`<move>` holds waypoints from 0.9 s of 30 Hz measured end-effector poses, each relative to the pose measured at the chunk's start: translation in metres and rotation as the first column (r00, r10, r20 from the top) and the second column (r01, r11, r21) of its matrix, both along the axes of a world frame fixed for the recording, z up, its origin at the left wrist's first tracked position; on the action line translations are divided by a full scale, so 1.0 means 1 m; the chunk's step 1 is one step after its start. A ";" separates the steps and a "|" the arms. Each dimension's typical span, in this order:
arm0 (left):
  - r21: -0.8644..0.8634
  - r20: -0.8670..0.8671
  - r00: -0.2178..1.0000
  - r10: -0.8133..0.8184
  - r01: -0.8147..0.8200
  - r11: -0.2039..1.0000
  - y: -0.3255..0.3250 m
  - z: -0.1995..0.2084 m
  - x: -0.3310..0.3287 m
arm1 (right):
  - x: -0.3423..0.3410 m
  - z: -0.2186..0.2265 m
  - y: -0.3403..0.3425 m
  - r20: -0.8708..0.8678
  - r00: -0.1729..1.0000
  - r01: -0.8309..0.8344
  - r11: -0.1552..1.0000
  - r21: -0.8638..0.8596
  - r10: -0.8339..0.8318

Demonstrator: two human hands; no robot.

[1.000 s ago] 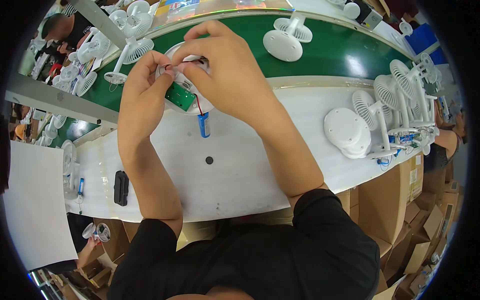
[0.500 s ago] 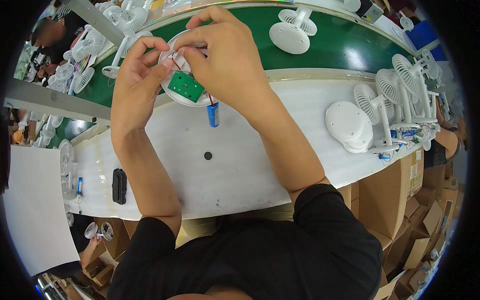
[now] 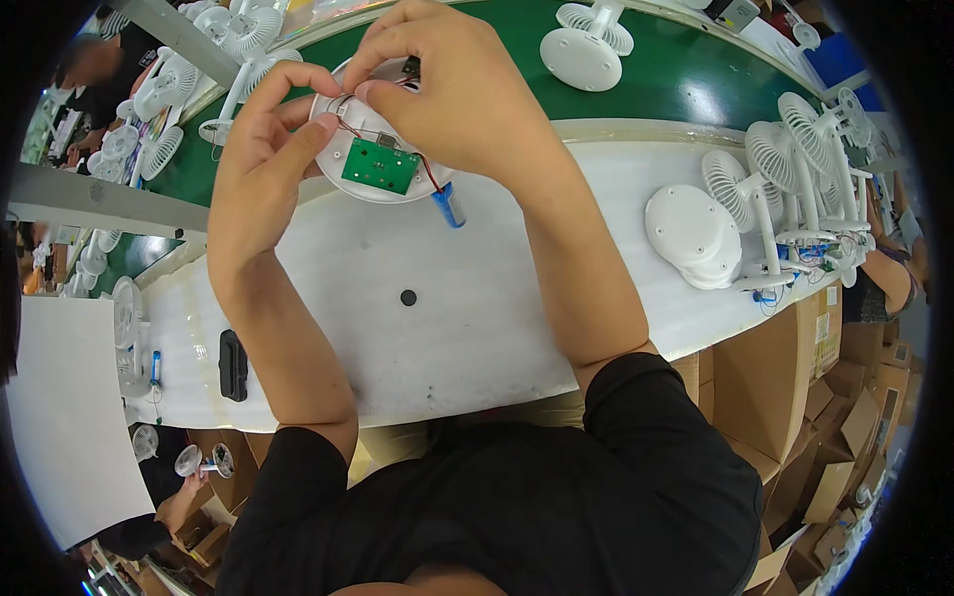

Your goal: Assemble small portable fans by connecting bases, motors, and housings at an assembly bench.

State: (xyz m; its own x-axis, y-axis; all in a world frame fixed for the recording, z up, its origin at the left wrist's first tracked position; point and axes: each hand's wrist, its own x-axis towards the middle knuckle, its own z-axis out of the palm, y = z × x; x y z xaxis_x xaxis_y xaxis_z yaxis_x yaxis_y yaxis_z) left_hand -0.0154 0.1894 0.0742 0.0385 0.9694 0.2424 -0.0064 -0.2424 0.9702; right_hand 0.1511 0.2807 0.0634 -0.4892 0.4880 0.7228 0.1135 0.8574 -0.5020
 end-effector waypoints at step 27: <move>0.059 -0.055 0.790 0.610 -0.607 0.792 0.009 -0.018 -0.018 | 0.042 0.003 -0.002 -0.053 0.978 -0.180 0.684 -0.707 0.202</move>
State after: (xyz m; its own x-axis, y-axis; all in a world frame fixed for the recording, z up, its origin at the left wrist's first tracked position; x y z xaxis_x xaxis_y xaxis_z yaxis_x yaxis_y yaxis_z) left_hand -0.0335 0.1988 0.0564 -0.5392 0.7882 0.2968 0.2192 -0.2089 0.9530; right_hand 0.1933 0.2787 0.0663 -0.6434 0.7415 0.1904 0.0108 0.2575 -0.9662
